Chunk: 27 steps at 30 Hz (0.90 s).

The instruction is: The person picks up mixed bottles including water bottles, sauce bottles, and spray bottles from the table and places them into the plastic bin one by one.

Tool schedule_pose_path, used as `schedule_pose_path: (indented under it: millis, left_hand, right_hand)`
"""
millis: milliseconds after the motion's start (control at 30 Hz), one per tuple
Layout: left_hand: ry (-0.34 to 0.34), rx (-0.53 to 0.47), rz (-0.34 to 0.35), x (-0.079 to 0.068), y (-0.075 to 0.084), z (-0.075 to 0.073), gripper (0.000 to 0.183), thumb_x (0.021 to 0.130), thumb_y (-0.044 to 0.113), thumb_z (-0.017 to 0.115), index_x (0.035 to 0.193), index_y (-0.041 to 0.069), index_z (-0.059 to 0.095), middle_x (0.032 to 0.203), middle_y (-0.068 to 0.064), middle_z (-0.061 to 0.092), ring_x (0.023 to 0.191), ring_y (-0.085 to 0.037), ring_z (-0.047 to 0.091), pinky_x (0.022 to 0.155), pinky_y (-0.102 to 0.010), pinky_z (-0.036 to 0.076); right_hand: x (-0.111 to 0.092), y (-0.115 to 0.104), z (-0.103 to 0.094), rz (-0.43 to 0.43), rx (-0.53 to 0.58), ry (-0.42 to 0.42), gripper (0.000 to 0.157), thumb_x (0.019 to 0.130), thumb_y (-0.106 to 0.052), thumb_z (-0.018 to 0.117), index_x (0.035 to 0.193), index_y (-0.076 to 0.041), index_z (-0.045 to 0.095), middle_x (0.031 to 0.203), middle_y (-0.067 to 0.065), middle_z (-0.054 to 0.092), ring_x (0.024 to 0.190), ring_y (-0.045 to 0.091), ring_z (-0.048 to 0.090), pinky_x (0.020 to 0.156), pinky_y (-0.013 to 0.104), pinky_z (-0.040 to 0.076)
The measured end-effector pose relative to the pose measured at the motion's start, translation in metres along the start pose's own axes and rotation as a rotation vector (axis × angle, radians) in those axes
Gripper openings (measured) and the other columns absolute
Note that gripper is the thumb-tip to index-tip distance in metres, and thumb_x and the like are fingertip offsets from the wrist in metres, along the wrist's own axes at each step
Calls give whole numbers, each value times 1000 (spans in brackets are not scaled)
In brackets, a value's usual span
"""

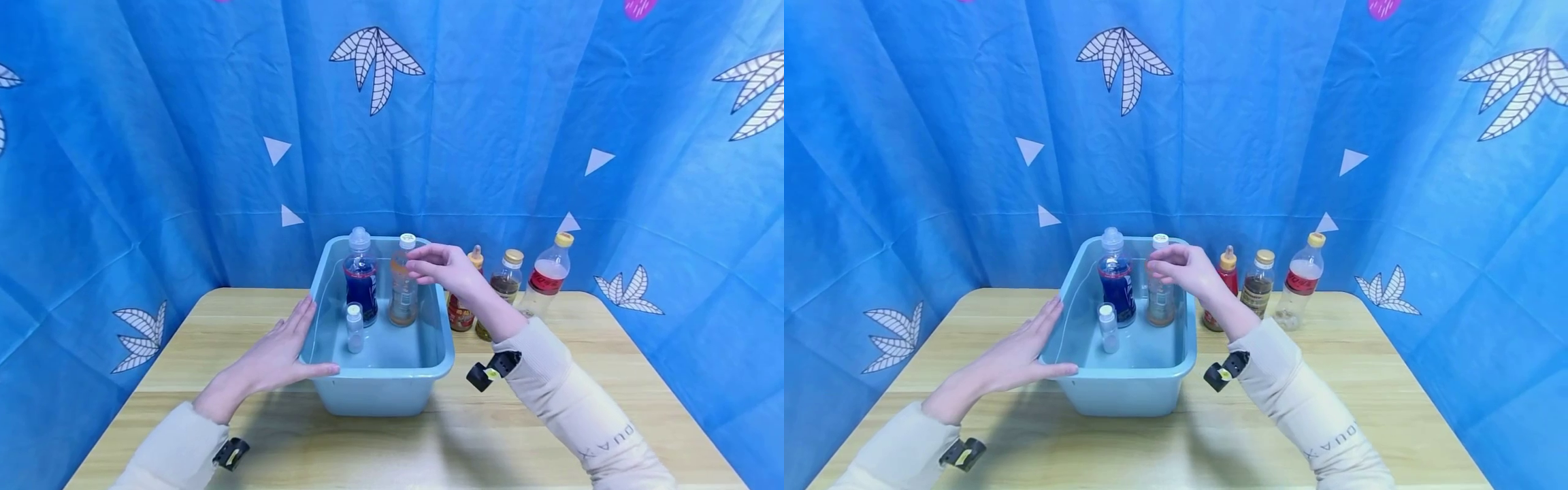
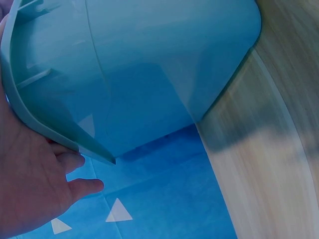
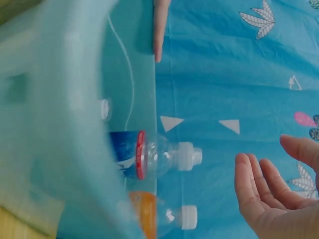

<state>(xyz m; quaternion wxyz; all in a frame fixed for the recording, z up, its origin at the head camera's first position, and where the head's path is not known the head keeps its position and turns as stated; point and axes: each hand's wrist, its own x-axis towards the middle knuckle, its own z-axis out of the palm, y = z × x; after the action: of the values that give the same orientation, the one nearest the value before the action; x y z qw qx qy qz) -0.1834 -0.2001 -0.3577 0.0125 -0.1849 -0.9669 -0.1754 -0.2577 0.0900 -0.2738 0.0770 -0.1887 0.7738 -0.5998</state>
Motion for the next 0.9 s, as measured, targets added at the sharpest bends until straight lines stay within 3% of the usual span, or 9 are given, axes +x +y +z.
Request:
schedule_pose_path:
  millis: [167, 500, 900]
  left_hand:
    - [-1, -4, 3, 0, 0, 0, 112, 68, 73, 50, 141, -1, 7, 147, -14, -1, 132, -32, 6, 101, -55, 15]
    - [-9, -4, 0, 0, 2, -1, 112, 68, 72, 51, 141, 0, 6, 147, -13, -2, 133, -30, 3, 102, -54, 14]
    - [1, -3, 7, 1, 1, 0, 112, 68, 72, 51, 141, 0, 6, 147, -14, -2, 133, -31, 4, 102, -53, 15]
  right_hand:
    - [-8, 12, -9, 15, 10, 19, 32, 88, -15, 56, 112, 4, 53, 107, 20, 59, 89, 21, 61, 82, 34, 47]
    - [-21, 35, -26, 2, -47, 135, 31, 88, -16, 56, 111, 5, 55, 104, 19, 60, 91, 27, 61, 80, 36, 48]
    - [-33, 59, -46, -70, -54, 267, 32, 86, -12, 58, 109, 10, 53, 102, 23, 59, 83, 16, 61, 72, 25, 51]
